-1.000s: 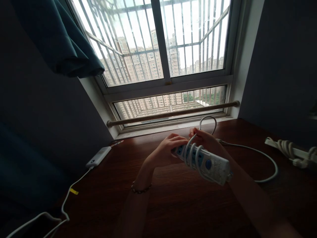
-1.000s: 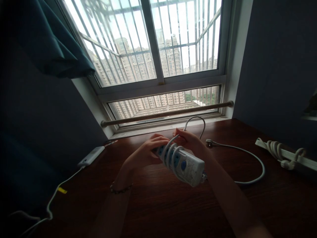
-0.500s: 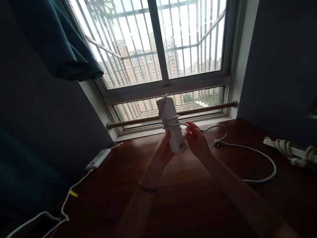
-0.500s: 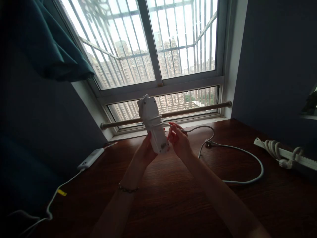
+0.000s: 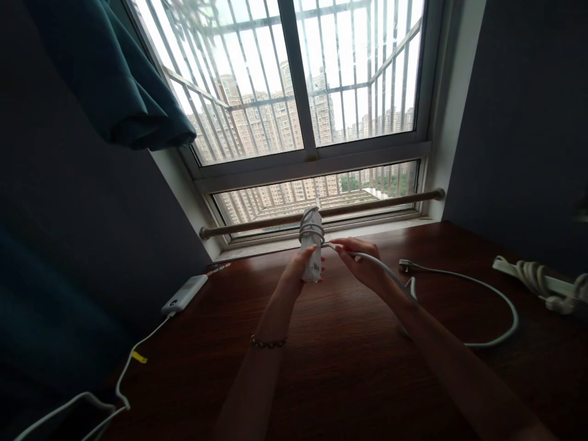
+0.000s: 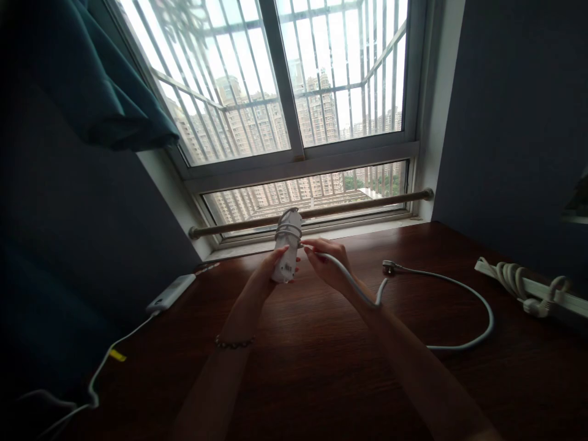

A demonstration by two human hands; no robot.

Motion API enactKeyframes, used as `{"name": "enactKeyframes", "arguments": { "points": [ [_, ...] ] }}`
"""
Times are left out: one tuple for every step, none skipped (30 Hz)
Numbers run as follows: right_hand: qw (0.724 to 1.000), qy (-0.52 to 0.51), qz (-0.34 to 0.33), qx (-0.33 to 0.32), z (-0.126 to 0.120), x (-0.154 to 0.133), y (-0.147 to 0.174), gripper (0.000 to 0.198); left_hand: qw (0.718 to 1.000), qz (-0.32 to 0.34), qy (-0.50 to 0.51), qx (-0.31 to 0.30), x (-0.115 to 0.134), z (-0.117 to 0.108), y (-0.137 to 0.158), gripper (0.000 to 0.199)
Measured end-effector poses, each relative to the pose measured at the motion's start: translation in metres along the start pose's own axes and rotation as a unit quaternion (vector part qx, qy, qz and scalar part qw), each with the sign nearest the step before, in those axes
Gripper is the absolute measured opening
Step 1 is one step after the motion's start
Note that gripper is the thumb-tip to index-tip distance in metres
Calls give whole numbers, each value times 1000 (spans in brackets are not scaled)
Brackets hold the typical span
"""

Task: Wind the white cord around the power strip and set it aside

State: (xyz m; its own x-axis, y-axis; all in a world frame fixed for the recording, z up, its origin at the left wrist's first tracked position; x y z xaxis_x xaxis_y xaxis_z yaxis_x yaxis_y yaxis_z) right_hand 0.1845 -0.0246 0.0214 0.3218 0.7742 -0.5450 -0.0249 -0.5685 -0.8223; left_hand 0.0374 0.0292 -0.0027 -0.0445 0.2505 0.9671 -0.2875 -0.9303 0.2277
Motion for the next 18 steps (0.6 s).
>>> {"name": "enactKeyframes", "arguments": {
  "points": [
    [999,31,-6,-19,0,0,0,18,998,20,-48,22,1,-4,-1,43],
    [998,56,-9,-38,0,0,0,18,993,43,-98,46,3,-7,-2,42],
    [996,71,-9,-54,0,0,-1,18,984,68,-145,73,5,-11,-2,42],
    [994,80,-6,-69,0,0,-1,18,973,92,-186,101,6,-14,-1,43],
    [993,85,-2,-83,-1,0,-1,17,961,116,-217,128,8,-17,1,45],
    [990,98,-3,-103,-3,-2,-1,18,945,139,-251,157,10,-18,3,48],
    [985,114,-5,-128,-4,-4,-2,18,922,163,-294,189,11,-20,5,51],
    [980,129,-8,-151,-5,-8,-2,18,891,185,-348,224,12,-20,8,53],
    [975,141,-12,-171,-7,-12,-1,17,851,205,-410,258,13,-19,11,55],
    [971,145,-14,-189,-8,-16,-1,16,802,223,-473,290,13,-16,13,56],
    [969,138,-14,-205,-9,-19,-1,15,749,238,-531,315,13,-13,14,56],
    [967,126,-11,-221,-9,-22,0,15,704,249,-577,330,12,-10,14,56],
    [965,109,-6,-238,-8,-25,1,16,675,257,-605,336,10,-7,14,54],
    [964,86,3,-251,-6,-26,3,17,655,264,-625,334,9,-4,14,53],
    [964,60,15,-260,-5,-26,3,20,643,272,-637,326,8,-1,14,51],
    [965,34,28,-260,-5,-26,4,22,637,279,-646,316,7,1,14,49],
    [967,10,41,-252,-5,-24,3,24,634,288,-651,302,7,3,15,49],
    [969,-13,54,-239,-7,-23,3,25,633,298,-655,287,8,5,16,49]
  ]
}}
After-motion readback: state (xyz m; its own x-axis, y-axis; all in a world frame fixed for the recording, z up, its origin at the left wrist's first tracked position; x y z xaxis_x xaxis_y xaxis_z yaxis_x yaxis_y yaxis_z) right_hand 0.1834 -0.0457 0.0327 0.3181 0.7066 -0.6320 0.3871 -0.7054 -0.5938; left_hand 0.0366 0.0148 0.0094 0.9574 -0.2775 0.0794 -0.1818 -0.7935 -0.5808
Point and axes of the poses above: each hand's wrist, its own y-axis away from the middle knuckle, its own z-axis out of the palm, x = y × z, the point moved 4 cm from there along -y, towards the middle knuckle, and after that the axes turned 8 degrees about -z, right-handed, at the moved point
